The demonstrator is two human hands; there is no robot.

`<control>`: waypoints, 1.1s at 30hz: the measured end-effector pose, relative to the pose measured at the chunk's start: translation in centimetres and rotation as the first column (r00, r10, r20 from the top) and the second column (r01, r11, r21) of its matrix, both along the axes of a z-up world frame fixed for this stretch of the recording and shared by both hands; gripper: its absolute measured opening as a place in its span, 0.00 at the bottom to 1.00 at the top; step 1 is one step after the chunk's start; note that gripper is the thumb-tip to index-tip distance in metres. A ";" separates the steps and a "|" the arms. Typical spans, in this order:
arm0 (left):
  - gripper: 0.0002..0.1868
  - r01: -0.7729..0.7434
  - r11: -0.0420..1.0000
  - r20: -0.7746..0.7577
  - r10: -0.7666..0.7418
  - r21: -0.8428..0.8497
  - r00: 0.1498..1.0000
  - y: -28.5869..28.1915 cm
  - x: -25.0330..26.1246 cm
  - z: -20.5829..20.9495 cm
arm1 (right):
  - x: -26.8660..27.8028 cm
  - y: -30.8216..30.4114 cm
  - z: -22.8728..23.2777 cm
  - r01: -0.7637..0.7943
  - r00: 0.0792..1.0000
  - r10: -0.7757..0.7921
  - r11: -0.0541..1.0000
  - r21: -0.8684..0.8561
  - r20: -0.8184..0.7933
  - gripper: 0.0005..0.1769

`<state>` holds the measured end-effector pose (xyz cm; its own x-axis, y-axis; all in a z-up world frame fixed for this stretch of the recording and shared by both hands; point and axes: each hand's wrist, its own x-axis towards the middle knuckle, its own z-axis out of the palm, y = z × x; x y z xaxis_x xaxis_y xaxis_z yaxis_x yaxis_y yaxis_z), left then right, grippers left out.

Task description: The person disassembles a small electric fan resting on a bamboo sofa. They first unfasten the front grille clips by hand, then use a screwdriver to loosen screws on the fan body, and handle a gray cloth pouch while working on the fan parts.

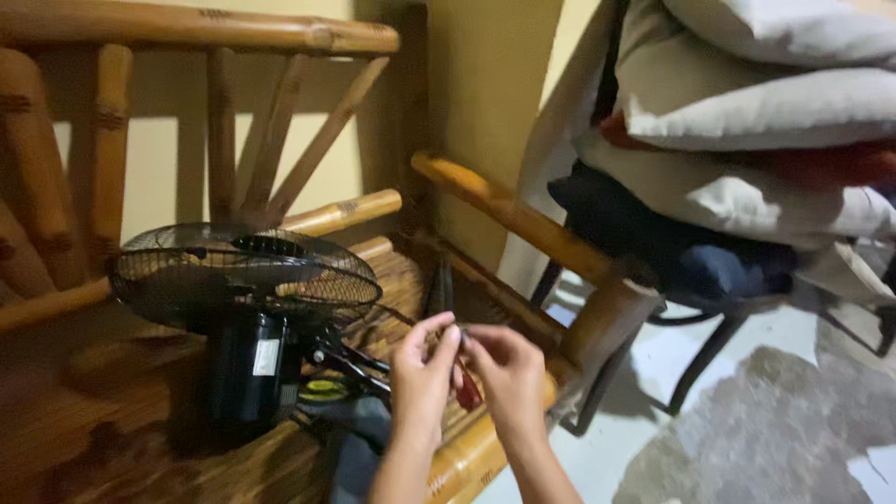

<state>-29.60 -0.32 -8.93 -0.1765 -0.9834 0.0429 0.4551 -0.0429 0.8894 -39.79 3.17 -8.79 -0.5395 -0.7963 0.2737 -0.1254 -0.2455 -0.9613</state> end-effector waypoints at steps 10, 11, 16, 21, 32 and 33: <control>0.29 -0.173 0.983 0.094 0.166 0.061 0.982 0.5 -0.5 0.9 | -1.4 -0.6 -1.1 -0.124 0.980 0.091 0.974 -0.190 -0.176 0.08; 0.24 -0.131 0.990 0.049 0.128 0.056 0.991 0.6 -0.3 0.6 | -1.3 -0.2 -1.4 -0.122 0.978 0.090 0.979 -0.166 -0.189 0.09; 0.19 -0.005 0.990 -0.078 0.016 0.142 0.997 -0.1 1.1 0.6 | -1.7 -0.4 -0.8 -0.175 0.983 0.168 0.979 -0.100 -0.076 0.10; 0.14 -0.001 0.996 -0.044 0.005 0.091 0.999 -0.3 0.8 0.3 | -1.7 -0.1 0.0 -0.185 0.966 0.158 0.975 -0.125 -0.204 0.09; 0.11 -0.197 0.887 0.407 0.377 -0.418 0.832 0.7 1.0 1.7 | -1.7 -0.8 -1.3 -0.176 0.984 0.174 0.974 -0.141 -0.031 0.08; 0.10 -0.195 0.891 0.371 0.358 -0.409 0.857 0.7 0.9 1.9 | -1.7 -1.0 -1.4 -0.179 0.984 0.178 0.972 -0.150 -0.024 0.07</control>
